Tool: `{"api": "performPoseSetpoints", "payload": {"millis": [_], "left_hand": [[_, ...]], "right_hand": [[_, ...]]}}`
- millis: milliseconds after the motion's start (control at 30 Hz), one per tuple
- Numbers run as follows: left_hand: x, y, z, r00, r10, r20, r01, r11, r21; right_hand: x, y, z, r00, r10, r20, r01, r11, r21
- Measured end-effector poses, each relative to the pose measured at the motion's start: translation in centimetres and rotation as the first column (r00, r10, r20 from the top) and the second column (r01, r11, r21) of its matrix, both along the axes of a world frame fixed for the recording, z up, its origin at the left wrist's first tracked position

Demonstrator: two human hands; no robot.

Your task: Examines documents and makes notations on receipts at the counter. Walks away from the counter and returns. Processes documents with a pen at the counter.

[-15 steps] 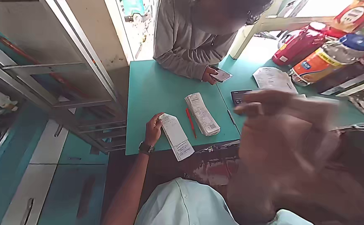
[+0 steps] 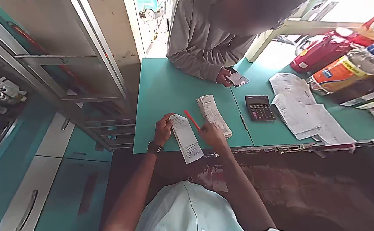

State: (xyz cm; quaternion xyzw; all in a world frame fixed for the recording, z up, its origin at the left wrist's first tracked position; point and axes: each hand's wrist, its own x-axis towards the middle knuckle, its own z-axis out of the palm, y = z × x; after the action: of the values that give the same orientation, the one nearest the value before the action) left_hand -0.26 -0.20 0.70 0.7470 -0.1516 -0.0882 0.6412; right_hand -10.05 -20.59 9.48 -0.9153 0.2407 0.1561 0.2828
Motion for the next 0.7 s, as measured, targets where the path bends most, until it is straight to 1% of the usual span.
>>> {"api": "performPoseSetpoints", "payload": {"millis": [33, 67, 100, 133, 167, 200, 233, 267, 300, 333, 367, 467, 633, 700], "left_hand": [[0.1, 0.0, 0.0, 1.000, 0.003, -0.001, -0.003, 1.000, -0.002], [0.0, 0.1, -0.1, 1.000, 0.004, -0.001, -0.004, 1.000, -0.002], [0.0, 0.1, -0.2, 1.000, 0.003, 0.000, -0.003, 1.000, -0.001], [0.0, 0.1, -0.2, 1.000, 0.003, -0.001, -0.003, 1.000, 0.001], [0.0, 0.0, -0.2, 1.000, 0.007, -0.002, -0.007, 1.000, 0.007], [0.0, 0.0, -0.1, 1.000, 0.009, -0.001, -0.009, 1.000, 0.017], [0.0, 0.0, 0.0, 1.000, 0.012, 0.006, -0.012, 0.999, 0.031], [0.0, 0.0, 0.1, 1.000, 0.013, 0.017, -0.014, 0.999, 0.047], [0.0, 0.0, 0.1, 0.999, 0.013, 0.032, -0.015, 0.998, 0.062], [0.1, 0.0, 0.0, 0.999, 0.011, 0.046, -0.014, 0.997, 0.074], [0.1, 0.1, 0.0, 0.999, 0.006, 0.052, -0.011, 0.996, 0.087], [0.1, 0.2, 0.1, 0.998, -0.004, 0.056, -0.002, 0.994, 0.105], [0.0, 0.2, 0.0, 0.998, -0.005, 0.070, -0.004, 0.992, 0.129], [0.1, 0.3, 0.0, 0.996, -0.015, 0.092, 0.001, 0.989, 0.147]], "right_hand": [[-0.2, -0.1, 0.0, 0.989, -0.048, 0.139, 0.040, 0.997, 0.065], [-0.5, -0.1, -0.2, 0.951, -0.111, 0.289, 0.078, 0.989, 0.122], [-0.8, 0.2, -0.7, 0.878, -0.168, 0.448, 0.092, 0.978, 0.185], [-1.0, 0.7, -1.6, 0.768, -0.213, 0.604, 0.054, 0.961, 0.270], [-0.9, 1.3, -2.9, 0.645, -0.269, 0.715, -0.034, 0.925, 0.378], [-0.6, 2.2, -4.0, 0.552, -0.348, 0.758, -0.148, 0.854, 0.499], [-0.4, 3.3, -4.8, 0.517, -0.429, 0.741, -0.239, 0.759, 0.606], [0.0, 4.3, -5.5, 0.517, -0.488, 0.704, -0.286, 0.677, 0.679], [0.3, 5.3, -6.1, 0.525, -0.518, 0.675, -0.299, 0.631, 0.716], [0.6, 5.9, -6.8, 0.528, -0.533, 0.662, -0.301, 0.611, 0.732], [0.9, 6.3, -7.4, 0.532, -0.523, 0.665, -0.294, 0.623, 0.725], [1.4, 6.7, -8.7, 0.508, -0.480, 0.716, -0.242, 0.718, 0.653], [1.5, 6.9, -9.1, 0.525, -0.335, 0.783, -0.253, 0.816, 0.519], [1.4, 7.1, -9.1, 0.529, -0.294, 0.796, -0.180, 0.878, 0.444]]}}
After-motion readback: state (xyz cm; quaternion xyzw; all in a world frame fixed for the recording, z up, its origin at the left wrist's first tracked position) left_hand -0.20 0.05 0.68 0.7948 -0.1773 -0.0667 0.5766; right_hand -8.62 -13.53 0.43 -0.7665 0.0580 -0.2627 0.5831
